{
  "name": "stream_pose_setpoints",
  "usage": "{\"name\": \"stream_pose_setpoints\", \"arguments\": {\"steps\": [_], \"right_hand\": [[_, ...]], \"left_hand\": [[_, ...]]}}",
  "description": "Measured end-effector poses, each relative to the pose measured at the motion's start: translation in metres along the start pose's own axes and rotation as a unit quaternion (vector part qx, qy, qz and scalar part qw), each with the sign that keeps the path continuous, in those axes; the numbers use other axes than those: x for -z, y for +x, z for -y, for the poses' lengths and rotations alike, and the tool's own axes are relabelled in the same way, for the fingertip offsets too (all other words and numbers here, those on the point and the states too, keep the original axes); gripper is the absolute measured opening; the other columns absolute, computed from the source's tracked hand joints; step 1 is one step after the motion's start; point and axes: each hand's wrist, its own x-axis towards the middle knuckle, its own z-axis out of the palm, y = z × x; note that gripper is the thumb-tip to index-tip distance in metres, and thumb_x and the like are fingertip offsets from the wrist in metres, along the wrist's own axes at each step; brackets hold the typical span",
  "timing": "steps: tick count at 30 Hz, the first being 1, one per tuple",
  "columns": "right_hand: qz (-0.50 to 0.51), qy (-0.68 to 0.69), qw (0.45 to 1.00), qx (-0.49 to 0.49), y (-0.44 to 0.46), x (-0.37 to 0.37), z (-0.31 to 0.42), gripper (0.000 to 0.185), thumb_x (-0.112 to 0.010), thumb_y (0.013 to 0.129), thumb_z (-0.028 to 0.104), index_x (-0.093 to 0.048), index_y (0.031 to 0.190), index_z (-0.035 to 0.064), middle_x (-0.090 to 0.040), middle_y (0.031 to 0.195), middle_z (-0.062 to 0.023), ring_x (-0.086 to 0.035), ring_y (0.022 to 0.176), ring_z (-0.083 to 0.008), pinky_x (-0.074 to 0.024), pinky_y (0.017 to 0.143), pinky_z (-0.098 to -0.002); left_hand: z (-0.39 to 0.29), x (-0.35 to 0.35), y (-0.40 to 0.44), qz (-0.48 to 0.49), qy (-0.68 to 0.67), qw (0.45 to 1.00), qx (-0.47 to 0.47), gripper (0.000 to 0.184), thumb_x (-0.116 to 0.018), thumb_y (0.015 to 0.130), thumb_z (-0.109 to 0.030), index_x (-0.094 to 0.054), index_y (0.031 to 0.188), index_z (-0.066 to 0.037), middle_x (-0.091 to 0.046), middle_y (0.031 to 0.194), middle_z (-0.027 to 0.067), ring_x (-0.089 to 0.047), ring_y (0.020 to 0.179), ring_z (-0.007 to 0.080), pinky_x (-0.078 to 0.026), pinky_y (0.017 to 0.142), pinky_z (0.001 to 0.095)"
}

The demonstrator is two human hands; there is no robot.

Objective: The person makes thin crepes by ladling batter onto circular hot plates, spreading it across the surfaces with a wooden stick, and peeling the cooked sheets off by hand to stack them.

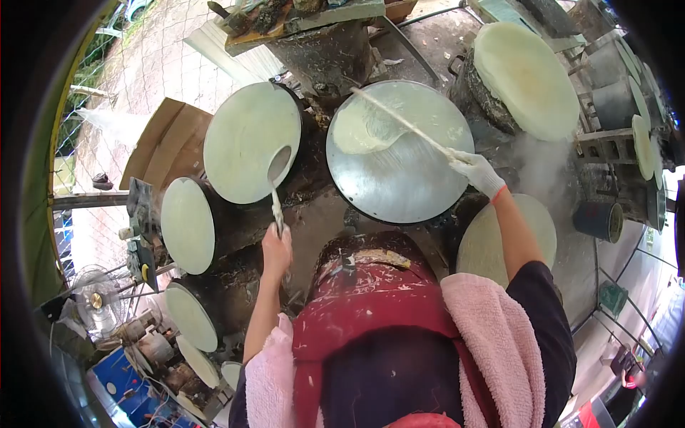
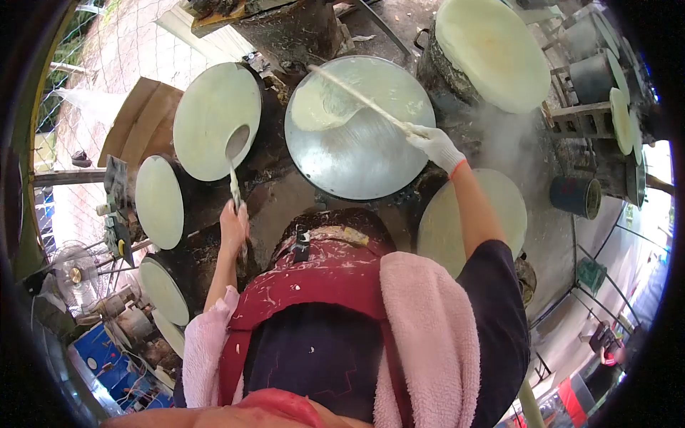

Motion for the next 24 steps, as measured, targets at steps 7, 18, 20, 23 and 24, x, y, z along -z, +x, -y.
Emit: {"name": "stream_pose_setpoints", "arguments": {"steps": [7,18,20,23,24], "right_hand": [[0.140,0.004,0.988,-0.069,-0.048,-0.006,0.012,0.047,-0.070,0.087,0.016,-0.061,0.128,-0.0030,-0.066,0.120,-0.0057,-0.056,0.108,-0.0106,-0.0413,0.098,-0.0254],[0.123,-0.035,0.989,-0.077,-0.029,-0.026,-0.022,0.044,-0.067,0.089,0.019,-0.062,0.132,0.0092,-0.055,0.079,0.0064,-0.044,0.061,-0.0040,-0.0357,0.053,-0.0230],[0.135,-0.037,0.988,-0.067,-0.058,-0.029,-0.035,0.043,-0.067,0.089,0.019,-0.063,0.131,0.0123,-0.052,0.074,0.0072,-0.039,0.050,-0.0038,-0.0303,0.043,-0.0231],[0.095,0.003,0.987,-0.129,-0.131,-0.048,0.000,0.043,-0.067,0.089,0.021,-0.062,0.131,0.0137,-0.053,0.072,0.0058,-0.041,0.048,-0.0048,-0.0317,0.041,-0.0234],[0.075,0.025,0.983,-0.165,-0.153,-0.057,0.013,0.044,-0.068,0.089,0.021,-0.062,0.132,0.0138,-0.053,0.072,0.0054,-0.042,0.048,-0.0051,-0.0328,0.041,-0.0233]], "left_hand": [[-0.026,-0.045,0.078,-0.018,0.165,0.964,-0.210,0.019,-0.059,0.093,-0.013,-0.049,0.091,0.002,-0.059,0.077,0.0286,-0.059,0.076,0.0492,-0.047,0.065,0.0519],[-0.014,-0.037,0.019,0.089,0.320,0.916,-0.222,0.021,-0.056,0.094,-0.017,-0.045,0.099,0.000,-0.061,0.074,0.0290,-0.061,0.073,0.0485,-0.048,0.062,0.0563],[0.000,-0.030,-0.010,0.137,0.324,0.916,-0.193,0.021,-0.055,0.094,-0.017,-0.045,0.100,0.000,-0.061,0.073,0.0289,-0.061,0.070,0.0485,-0.048,0.060,0.0561],[0.007,-0.032,-0.056,0.198,0.306,0.916,-0.169,0.022,-0.054,0.095,-0.019,-0.046,0.103,0.000,-0.061,0.072,0.0293,-0.061,0.070,0.0485,-0.046,0.059,0.0571],[0.017,-0.039,-0.063,0.212,0.290,0.918,-0.166,0.021,-0.052,0.096,-0.020,-0.046,0.102,-0.001,-0.062,0.072,0.0278,-0.060,0.067,0.0474,-0.048,0.060,0.0546]]}}
